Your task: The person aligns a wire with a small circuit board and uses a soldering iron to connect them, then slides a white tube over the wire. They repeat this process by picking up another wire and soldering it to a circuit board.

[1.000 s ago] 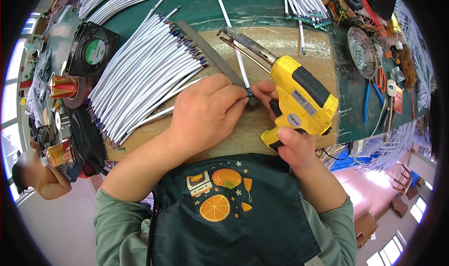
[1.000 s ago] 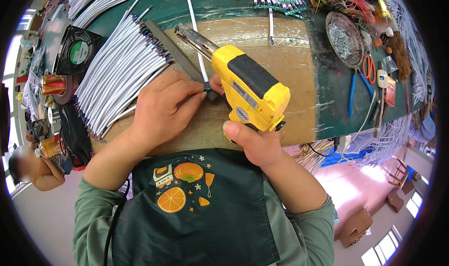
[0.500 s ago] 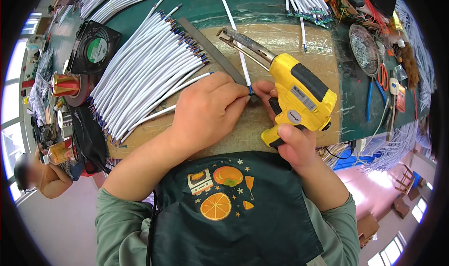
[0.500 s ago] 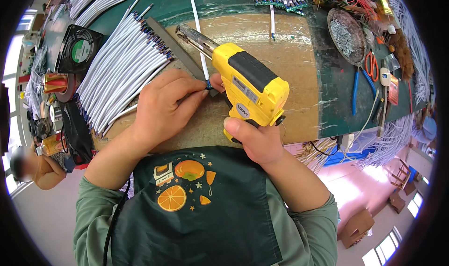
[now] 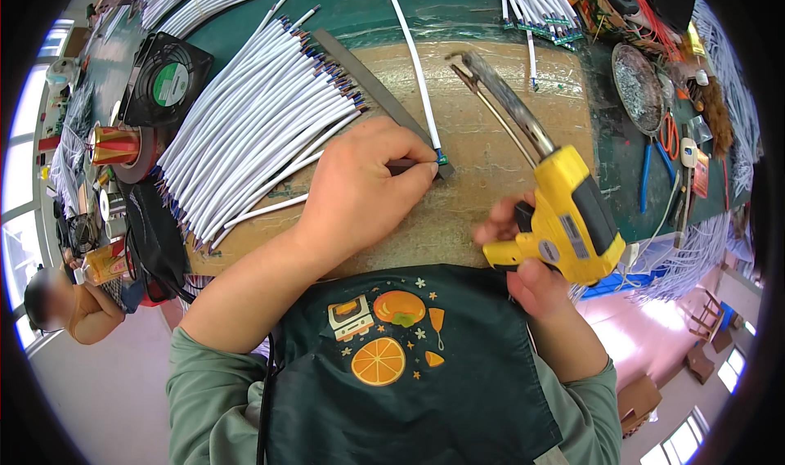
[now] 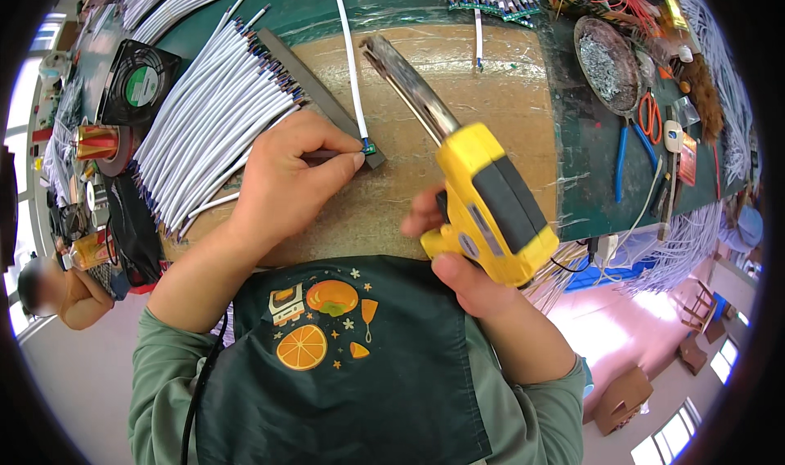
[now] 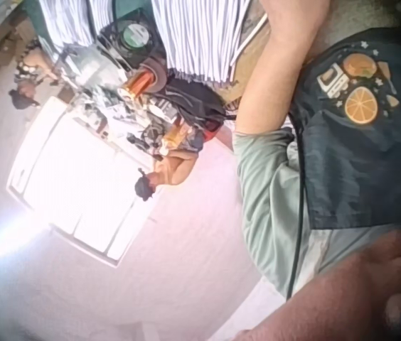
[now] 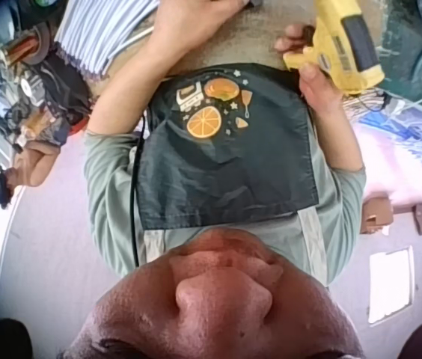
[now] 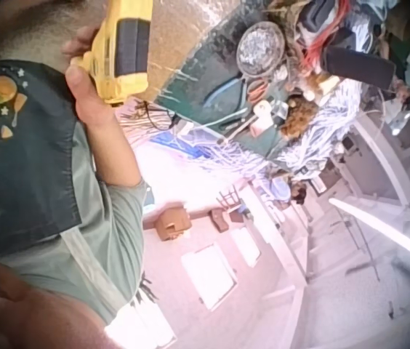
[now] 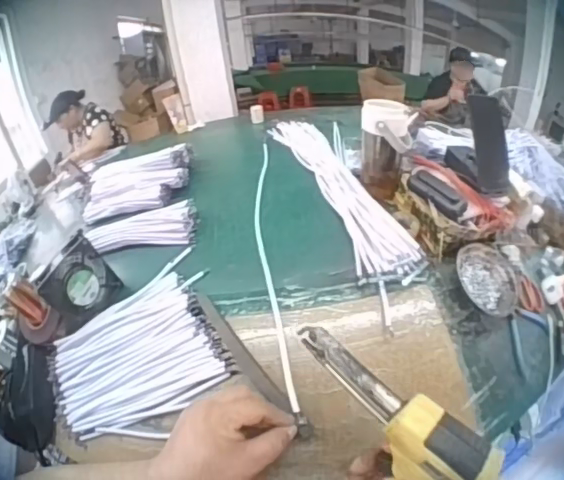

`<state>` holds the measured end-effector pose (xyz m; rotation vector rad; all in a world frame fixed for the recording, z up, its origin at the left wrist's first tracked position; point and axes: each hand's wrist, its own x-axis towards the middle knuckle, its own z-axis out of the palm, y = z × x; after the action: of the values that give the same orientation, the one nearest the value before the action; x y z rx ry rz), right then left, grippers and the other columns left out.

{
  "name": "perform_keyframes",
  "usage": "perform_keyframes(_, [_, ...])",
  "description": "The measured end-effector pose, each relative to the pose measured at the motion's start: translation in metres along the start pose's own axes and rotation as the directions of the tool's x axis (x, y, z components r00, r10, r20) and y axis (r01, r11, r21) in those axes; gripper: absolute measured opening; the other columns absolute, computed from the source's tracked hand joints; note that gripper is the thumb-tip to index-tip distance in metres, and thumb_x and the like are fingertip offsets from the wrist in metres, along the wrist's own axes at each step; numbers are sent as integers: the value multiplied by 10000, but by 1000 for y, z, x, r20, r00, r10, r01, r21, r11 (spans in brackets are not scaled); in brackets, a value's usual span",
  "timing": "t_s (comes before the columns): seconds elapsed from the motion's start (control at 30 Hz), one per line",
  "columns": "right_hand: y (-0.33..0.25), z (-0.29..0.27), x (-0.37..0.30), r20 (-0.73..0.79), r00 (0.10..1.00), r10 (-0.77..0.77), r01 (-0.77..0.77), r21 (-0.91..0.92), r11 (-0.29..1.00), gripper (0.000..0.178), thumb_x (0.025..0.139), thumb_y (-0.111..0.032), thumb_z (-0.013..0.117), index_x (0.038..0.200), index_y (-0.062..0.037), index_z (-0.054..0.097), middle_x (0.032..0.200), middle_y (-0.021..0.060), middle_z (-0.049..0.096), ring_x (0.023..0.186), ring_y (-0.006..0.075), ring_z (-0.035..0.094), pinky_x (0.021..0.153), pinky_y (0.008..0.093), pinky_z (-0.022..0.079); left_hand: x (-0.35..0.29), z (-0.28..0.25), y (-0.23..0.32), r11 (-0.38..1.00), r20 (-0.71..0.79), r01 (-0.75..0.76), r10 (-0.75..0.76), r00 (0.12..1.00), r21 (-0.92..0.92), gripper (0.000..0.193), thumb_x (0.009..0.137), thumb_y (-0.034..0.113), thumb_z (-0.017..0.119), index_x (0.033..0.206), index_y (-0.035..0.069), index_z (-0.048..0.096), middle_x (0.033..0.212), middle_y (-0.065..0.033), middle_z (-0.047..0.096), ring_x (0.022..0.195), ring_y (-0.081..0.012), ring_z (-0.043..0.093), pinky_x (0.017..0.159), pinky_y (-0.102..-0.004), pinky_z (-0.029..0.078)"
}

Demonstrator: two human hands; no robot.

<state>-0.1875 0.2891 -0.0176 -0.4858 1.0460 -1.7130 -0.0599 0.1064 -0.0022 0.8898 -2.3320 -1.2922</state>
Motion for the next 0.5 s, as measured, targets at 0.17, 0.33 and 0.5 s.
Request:
perform_keyframes(0.17, [0,-11,-28,-41,996,73,-74,-17,997,745,725,-352,777,1311,-97,395,755,48,514,598,159,503,577,313,425,0,1,0,1000,-5,19,-19,1000,-7,80,732,38,686,802,0,676,745,-67,582,690,-154,582,629,-261,460])
perform_keyframes(0.33, [12,-38,-56,-14,996,92,-93,-143,985,573,748,-298,759,1188,-76,466,746,11,496,636,117,457,570,258,379,2,0,2,999,4,-14,14,1000,46,79,731,41,685,798,2,675,742,-70,581,681,-159,580,617,-265,461])
perform_keyframes(0.5, [23,-43,-62,3,999,51,-51,-55,997,408,781,-203,732,1110,-78,525,764,0,499,654,97,447,563,222,354,1,-1,4,993,5,-48,48,999,110,76,732,41,679,795,0,674,743,-77,583,673,-169,580,608,-271,465])
